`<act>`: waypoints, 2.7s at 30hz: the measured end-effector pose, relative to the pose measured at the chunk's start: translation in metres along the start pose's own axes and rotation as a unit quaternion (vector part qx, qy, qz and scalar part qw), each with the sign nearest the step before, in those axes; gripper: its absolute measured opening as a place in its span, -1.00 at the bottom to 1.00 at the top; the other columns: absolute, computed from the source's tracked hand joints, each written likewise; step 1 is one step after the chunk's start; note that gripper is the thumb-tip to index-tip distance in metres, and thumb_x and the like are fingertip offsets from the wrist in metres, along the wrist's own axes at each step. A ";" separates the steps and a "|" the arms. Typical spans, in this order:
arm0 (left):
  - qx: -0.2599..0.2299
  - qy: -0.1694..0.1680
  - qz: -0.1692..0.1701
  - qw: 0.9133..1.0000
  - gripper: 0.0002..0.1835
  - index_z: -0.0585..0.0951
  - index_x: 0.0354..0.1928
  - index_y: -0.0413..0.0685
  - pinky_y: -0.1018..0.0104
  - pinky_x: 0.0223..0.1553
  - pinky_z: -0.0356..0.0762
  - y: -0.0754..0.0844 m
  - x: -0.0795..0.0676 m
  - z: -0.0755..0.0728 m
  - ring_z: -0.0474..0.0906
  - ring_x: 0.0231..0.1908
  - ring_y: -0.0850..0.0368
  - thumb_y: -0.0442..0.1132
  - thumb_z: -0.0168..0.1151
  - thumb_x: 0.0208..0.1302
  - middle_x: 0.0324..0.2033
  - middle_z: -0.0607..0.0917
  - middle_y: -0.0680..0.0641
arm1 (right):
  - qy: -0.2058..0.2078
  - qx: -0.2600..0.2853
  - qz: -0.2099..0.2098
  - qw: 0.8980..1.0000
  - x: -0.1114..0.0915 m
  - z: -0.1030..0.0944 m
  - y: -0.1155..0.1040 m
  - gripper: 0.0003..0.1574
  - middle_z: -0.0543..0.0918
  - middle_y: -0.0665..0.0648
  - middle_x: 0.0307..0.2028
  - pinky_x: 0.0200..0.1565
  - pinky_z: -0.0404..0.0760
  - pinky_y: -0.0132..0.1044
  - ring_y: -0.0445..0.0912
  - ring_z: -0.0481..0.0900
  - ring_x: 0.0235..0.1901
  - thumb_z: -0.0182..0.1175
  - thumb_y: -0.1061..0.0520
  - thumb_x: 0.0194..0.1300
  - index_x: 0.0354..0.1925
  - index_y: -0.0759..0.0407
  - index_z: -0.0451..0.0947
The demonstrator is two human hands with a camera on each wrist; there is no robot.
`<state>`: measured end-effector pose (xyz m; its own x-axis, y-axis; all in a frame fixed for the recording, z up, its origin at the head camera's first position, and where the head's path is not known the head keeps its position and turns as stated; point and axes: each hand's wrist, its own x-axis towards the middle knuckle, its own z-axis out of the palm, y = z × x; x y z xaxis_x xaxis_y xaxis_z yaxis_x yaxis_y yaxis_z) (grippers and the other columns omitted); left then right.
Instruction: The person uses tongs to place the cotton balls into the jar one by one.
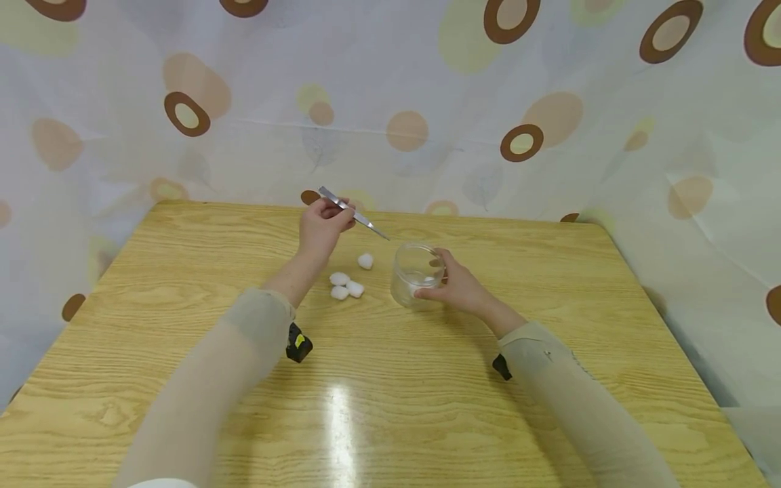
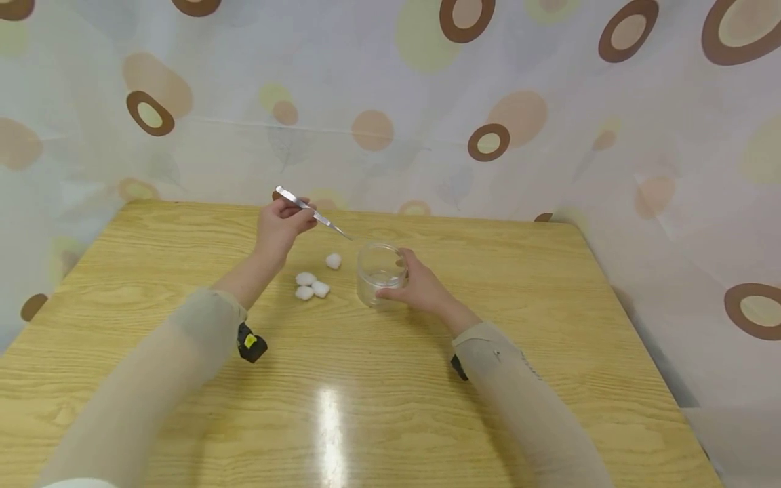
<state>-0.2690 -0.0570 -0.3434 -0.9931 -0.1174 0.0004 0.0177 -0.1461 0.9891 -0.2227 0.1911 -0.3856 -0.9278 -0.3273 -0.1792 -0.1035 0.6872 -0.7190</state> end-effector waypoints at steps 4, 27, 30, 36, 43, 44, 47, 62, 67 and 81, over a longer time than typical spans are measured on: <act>0.016 0.022 0.001 1.000 -0.68 0.49 -0.01 -0.45 0.49 -0.18 0.68 -0.007 0.003 -0.010 0.58 -0.36 0.38 -0.46 0.16 0.20 -0.06 0.61 -0.37 | 0.000 -0.001 0.002 1.000 0.001 0.001 0.002 0.17 0.26 0.34 0.31 0.30 0.36 0.03 0.21 0.34 0.21 0.35 -0.05 0.11 0.42 0.19 -0.14; 0.187 -0.032 0.053 0.980 -0.73 0.56 -0.05 -0.30 0.40 -0.11 0.62 -0.042 -0.001 -0.022 0.57 -0.16 0.01 -0.33 0.19 0.23 -0.16 0.63 -0.25 | 0.002 0.002 -0.003 1.000 0.002 0.002 0.006 0.18 0.26 0.34 0.30 0.28 0.39 0.03 0.21 0.37 0.18 0.36 -0.06 0.10 0.42 0.20 -0.14; 0.195 -0.044 0.063 0.978 -0.74 0.55 -0.05 -0.30 0.33 -0.08 0.63 -0.044 -0.001 -0.021 0.57 -0.15 0.00 -0.33 0.19 0.24 -0.16 0.63 -0.24 | 0.001 0.004 -0.002 1.000 0.001 0.002 0.005 0.19 0.25 0.33 0.31 0.29 0.38 0.03 0.20 0.35 0.19 0.36 -0.07 0.10 0.43 0.19 -0.15; 0.229 -0.063 0.088 0.967 -0.77 0.57 -0.10 -0.30 0.20 -0.04 0.64 -0.046 -0.002 -0.020 0.58 -0.14 -0.05 -0.33 0.18 0.24 -0.20 0.64 -0.25 | -0.003 0.008 0.000 1.000 -0.001 0.001 0.002 0.19 0.24 0.33 0.32 0.30 0.36 0.04 0.21 0.33 0.21 0.35 -0.08 0.11 0.43 0.19 -0.16; 0.314 -0.100 0.130 0.935 -0.85 0.60 -0.18 -0.27 0.25 -0.07 0.67 -0.044 -0.006 -0.016 0.62 -0.17 -0.03 -0.37 0.14 0.26 -0.18 0.69 -0.21 | -0.001 0.007 -0.001 1.000 -0.001 0.001 0.002 0.18 0.24 0.33 0.32 0.30 0.36 0.04 0.21 0.33 0.20 0.35 -0.07 0.11 0.43 0.18 -0.15; 0.323 -0.106 0.138 0.930 -0.86 0.60 -0.19 -0.28 0.25 -0.08 0.67 -0.045 -0.006 -0.015 0.63 -0.18 -0.03 -0.38 0.13 0.26 -0.18 0.69 -0.22 | -0.001 0.008 -0.002 1.000 -0.001 0.001 0.002 0.18 0.24 0.33 0.32 0.30 0.37 0.04 0.22 0.34 0.20 0.35 -0.07 0.11 0.43 0.18 -0.15; 0.336 -0.109 0.152 0.923 -0.87 0.61 -0.22 -0.27 0.26 -0.09 0.67 -0.045 -0.006 -0.015 0.63 -0.19 -0.02 -0.38 0.12 0.27 -0.19 0.69 -0.20 | 0.000 0.007 -0.004 1.000 -0.001 0.001 0.002 0.17 0.24 0.34 0.31 0.29 0.37 0.04 0.22 0.34 0.20 0.35 -0.06 0.12 0.43 0.19 -0.15; 0.255 -0.043 0.087 0.962 -0.82 0.62 -0.14 -0.27 0.28 -0.10 0.64 -0.047 0.002 -0.034 0.59 -0.18 -0.02 -0.32 0.17 0.27 -0.19 0.66 -0.24 | -0.003 0.016 -0.002 1.000 -0.002 0.002 0.002 0.17 0.23 0.34 0.31 0.30 0.36 0.05 0.23 0.33 0.20 0.35 -0.05 0.12 0.42 0.19 -0.15; 0.191 -0.042 0.040 0.980 -0.78 0.58 -0.09 -0.33 0.41 -0.09 0.65 -0.043 0.005 -0.037 0.58 -0.19 0.10 -0.35 0.16 0.27 -0.13 0.64 -0.26 | -0.001 0.016 -0.004 1.000 -0.001 0.002 0.002 0.16 0.24 0.35 0.31 0.29 0.37 0.05 0.23 0.34 0.20 0.35 -0.05 0.11 0.42 0.19 -0.14; 0.109 -0.028 -0.013 0.994 -0.72 0.52 0.00 -0.43 0.44 -0.04 0.64 -0.026 0.008 -0.035 0.57 -0.23 0.24 -0.38 0.08 0.33 -0.03 0.58 -0.34 | -0.002 0.016 -0.002 1.000 -0.002 0.002 0.003 0.16 0.23 0.34 0.32 0.30 0.36 0.05 0.22 0.33 0.21 0.35 -0.04 0.11 0.43 0.17 -0.13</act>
<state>-0.2728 -0.0888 -0.3740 -0.9979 -0.0610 -0.0231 -0.0274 0.0695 0.9972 -0.2204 0.1922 -0.3888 -0.9258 -0.3328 -0.1792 -0.0958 0.6653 -0.7404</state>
